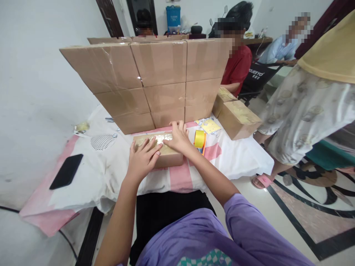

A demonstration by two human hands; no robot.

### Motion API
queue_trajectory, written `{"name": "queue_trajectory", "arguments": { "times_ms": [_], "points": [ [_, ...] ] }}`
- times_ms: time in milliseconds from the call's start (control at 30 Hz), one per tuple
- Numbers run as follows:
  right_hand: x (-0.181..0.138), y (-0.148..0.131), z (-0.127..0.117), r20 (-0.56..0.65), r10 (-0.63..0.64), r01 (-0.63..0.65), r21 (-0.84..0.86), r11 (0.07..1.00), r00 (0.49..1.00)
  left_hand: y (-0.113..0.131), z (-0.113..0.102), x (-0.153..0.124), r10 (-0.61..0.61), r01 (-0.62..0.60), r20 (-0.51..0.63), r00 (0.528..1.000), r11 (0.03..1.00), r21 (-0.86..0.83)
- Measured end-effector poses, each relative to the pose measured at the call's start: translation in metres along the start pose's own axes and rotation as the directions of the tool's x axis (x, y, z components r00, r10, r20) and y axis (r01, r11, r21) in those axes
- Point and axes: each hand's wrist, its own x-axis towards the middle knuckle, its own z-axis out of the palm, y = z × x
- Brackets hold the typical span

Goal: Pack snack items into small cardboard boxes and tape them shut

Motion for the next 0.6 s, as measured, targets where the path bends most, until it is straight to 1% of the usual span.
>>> {"name": "queue_trajectory", "arguments": {
  "times_ms": [33,67,100,133,167,200,233,267,300,333,400,467,500,533,567,600],
  "points": [
    [0.001,0.002,-0.001,-0.009,0.025,-0.024,0.016,1.0,1.0,-0.001,0.0,0.0,0.02,-0.02,-0.012,1.0,1.0,-0.016],
    [0.0,0.006,-0.001,0.012,0.047,-0.048,0.07,0.996,0.999,-0.001,0.001,-0.001,0.042,-0.043,-0.024,0.999,0.999,-0.033],
    [-0.002,0.013,0.0,0.052,0.058,-0.066,0.166,0.984,0.997,-0.002,0.001,-0.002,0.065,-0.067,-0.037,0.997,0.997,-0.049],
    [-0.007,0.02,0.001,0.098,0.049,-0.076,0.295,0.953,0.994,-0.003,0.001,-0.003,0.087,-0.09,-0.049,0.995,0.994,-0.062],
    [-0.015,0.03,0.003,0.138,0.02,-0.079,0.438,0.896,0.99,-0.004,0.0,-0.005,0.104,-0.109,-0.061,0.993,0.992,-0.069],
    [-0.026,0.039,0.005,0.167,-0.026,-0.075,0.57,0.819,0.986,-0.005,0.0,-0.008,0.118,-0.123,-0.074,0.99,0.99,-0.072],
    [-0.038,0.048,0.008,0.183,-0.082,-0.063,0.668,0.741,0.98,-0.006,0.0,-0.011,0.128,-0.134,-0.087,0.988,0.988,-0.074],
    [-0.052,0.055,0.011,0.19,-0.14,-0.043,0.726,0.687,0.972,-0.007,-0.001,-0.015,0.134,-0.142,-0.097,0.986,0.987,-0.077],
    [-0.067,0.061,0.014,0.197,-0.196,-0.017,0.744,0.668,0.961,-0.009,-0.001,-0.02,0.136,-0.146,-0.107,0.985,0.986,-0.083],
    [-0.08,0.064,0.016,0.209,-0.242,0.013,0.731,0.683,0.947,-0.01,-0.002,-0.024,0.134,-0.145,-0.119,0.984,0.985,-0.09],
    [-0.102,0.064,0.019,0.23,-0.302,0.081,0.657,0.75,0.925,-0.012,-0.003,-0.033,0.129,-0.143,-0.133,0.983,0.985,-0.1],
    [-0.112,0.064,0.015,0.219,-0.34,0.152,0.592,0.791,0.915,-0.011,-0.004,-0.04,0.138,-0.15,-0.131,0.982,0.985,-0.086],
    [-0.111,0.067,0.01,0.175,-0.352,0.196,0.573,0.796,0.92,-0.01,-0.004,-0.044,0.149,-0.158,-0.127,0.981,0.985,-0.069],
    [-0.107,0.073,0.002,0.088,-0.344,0.24,0.555,0.797,0.935,-0.009,-0.003,-0.046,0.16,-0.167,-0.123,0.979,0.985,-0.048],
    [-0.098,0.083,-0.008,-0.032,-0.302,0.273,0.525,0.806,0.953,-0.008,-0.003,-0.049,0.17,-0.174,-0.125,0.978,0.984,-0.026],
    [-0.086,0.097,-0.02,-0.166,-0.217,0.271,0.476,0.836,0.962,-0.007,-0.002,-0.051,0.176,-0.179,-0.135,0.975,0.984,-0.006]
  ]
}}
